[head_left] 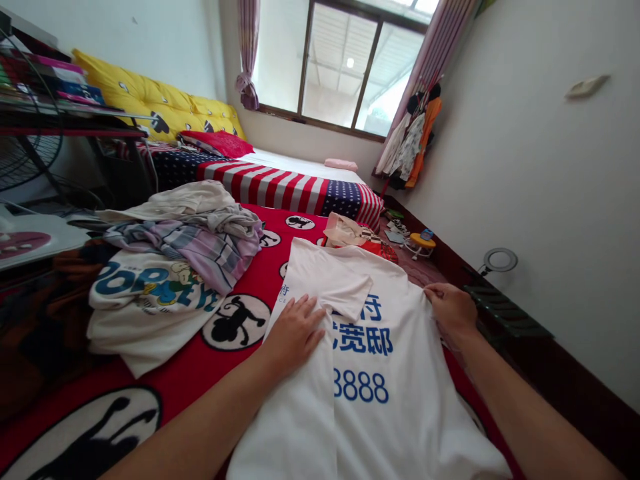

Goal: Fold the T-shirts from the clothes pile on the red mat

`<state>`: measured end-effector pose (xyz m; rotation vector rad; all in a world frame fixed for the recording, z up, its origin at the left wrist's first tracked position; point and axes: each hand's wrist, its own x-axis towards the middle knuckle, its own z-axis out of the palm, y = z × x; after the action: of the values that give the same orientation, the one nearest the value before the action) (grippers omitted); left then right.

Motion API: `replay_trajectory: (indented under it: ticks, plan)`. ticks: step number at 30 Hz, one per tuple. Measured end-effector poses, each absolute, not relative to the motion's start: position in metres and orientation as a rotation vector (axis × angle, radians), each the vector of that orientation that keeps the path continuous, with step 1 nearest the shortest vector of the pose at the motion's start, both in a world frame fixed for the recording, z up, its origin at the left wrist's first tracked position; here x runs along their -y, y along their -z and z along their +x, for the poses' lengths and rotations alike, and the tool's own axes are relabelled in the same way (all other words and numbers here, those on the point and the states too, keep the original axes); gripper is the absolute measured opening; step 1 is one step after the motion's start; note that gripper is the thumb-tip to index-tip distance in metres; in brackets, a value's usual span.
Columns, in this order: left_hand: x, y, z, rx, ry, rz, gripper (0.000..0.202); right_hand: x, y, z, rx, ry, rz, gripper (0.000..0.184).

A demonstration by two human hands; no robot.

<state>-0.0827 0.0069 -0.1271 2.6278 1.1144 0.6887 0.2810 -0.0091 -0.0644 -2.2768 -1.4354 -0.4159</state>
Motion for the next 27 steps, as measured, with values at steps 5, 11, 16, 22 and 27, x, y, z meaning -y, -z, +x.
replay_trajectory:
  ticks: [5, 11, 16, 22, 27]
  plan:
    - [-0.009, 0.128, -0.085, -1.098, -0.765, 2.559, 0.047, 0.029, 0.03, 0.159, 2.16, 0.449, -1.539, 0.026]
    - [-0.014, 0.121, -0.09, -1.061, -0.947, 2.238, 0.039, 0.111, 0.035, 0.092, 2.628, 0.043, -1.176, 0.031]
    - [-0.014, 0.114, -0.092, -1.065, -0.939, 2.148, 0.034, 0.14, 0.063, 0.168, 2.245, 0.148, -1.592, 0.021]
    - [-0.012, 0.107, -0.094, -1.071, -0.912, 2.069, 0.043, 0.185, 0.086, 0.235, 1.901, 0.053, -2.091, 0.039]
    - [-0.014, 0.113, -0.091, -1.091, -0.848, 2.101, 0.048, 0.218, 0.098, 0.233, 1.762, -0.066, -2.193, 0.021]
